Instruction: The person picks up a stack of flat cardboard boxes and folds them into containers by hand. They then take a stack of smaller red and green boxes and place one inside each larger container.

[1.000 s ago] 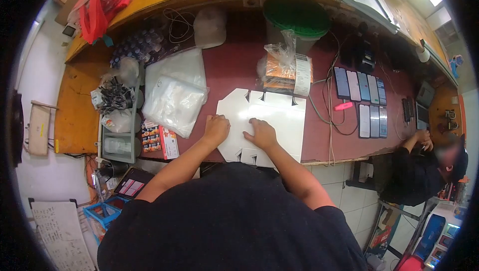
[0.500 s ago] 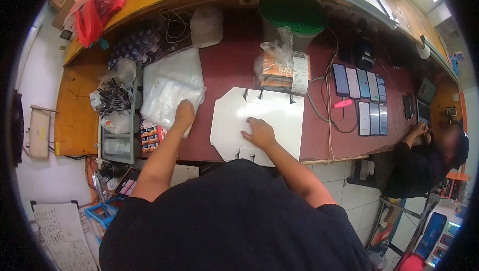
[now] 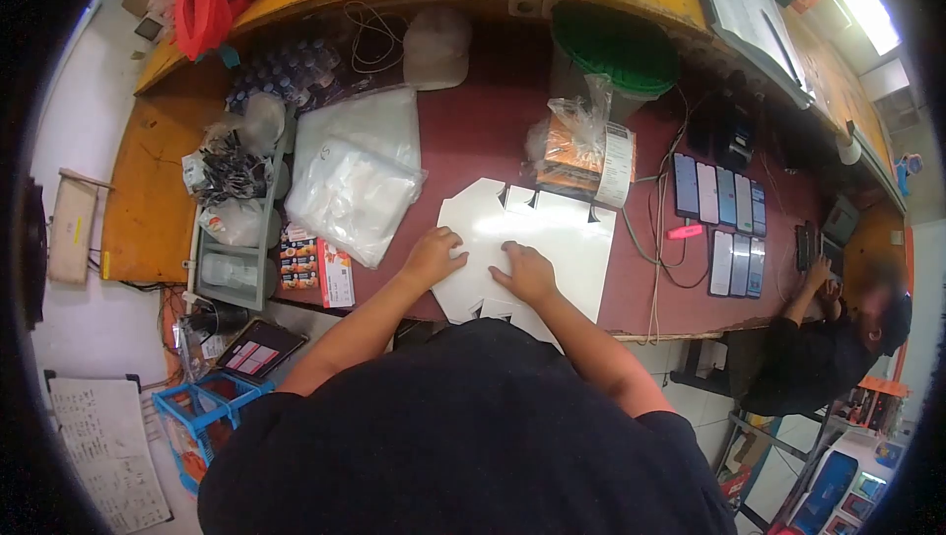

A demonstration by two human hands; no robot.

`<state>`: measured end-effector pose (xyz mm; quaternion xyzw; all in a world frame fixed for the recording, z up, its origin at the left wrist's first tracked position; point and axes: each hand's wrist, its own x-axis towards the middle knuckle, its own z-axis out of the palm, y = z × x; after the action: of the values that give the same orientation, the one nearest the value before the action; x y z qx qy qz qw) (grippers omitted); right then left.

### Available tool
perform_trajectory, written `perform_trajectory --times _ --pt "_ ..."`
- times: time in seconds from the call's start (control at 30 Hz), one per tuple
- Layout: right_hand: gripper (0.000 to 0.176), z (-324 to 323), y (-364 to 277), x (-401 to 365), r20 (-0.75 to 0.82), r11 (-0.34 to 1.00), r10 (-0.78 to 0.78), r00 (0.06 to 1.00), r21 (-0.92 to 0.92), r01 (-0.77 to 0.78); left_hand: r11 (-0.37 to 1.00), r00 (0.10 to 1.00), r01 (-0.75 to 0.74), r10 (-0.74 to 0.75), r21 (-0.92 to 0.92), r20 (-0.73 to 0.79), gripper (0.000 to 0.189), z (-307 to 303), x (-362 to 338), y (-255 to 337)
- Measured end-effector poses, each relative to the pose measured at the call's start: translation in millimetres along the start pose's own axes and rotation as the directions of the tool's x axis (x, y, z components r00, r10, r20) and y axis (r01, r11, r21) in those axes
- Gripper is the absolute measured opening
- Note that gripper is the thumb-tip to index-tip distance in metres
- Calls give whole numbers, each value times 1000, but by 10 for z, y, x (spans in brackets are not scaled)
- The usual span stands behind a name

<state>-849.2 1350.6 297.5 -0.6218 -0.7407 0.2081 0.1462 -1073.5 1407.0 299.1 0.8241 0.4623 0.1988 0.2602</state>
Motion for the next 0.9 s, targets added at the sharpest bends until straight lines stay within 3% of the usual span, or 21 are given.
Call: perform_trajectory --times 0.17,0.6,0.77,0.9 --pt "50 -14 -14 1 18 1000 17 1000 -2 -17 991 989 133 -132 -7 68 15 79 73 -17" --pt "50 33 1 -23 -51 1000 -8 999 -19 7 990 987 141 -142 17 71 10 126 127 -90" --pt "50 28 -2 -21 -45 999 -1 999 -33 -1 961 954 260 -241 -91 180 16 25 157 -104" --pt "50 21 -3 -14 -53 1000 -22 998 -13 22 973 957 231 -227 1 179 22 58 162 -84"
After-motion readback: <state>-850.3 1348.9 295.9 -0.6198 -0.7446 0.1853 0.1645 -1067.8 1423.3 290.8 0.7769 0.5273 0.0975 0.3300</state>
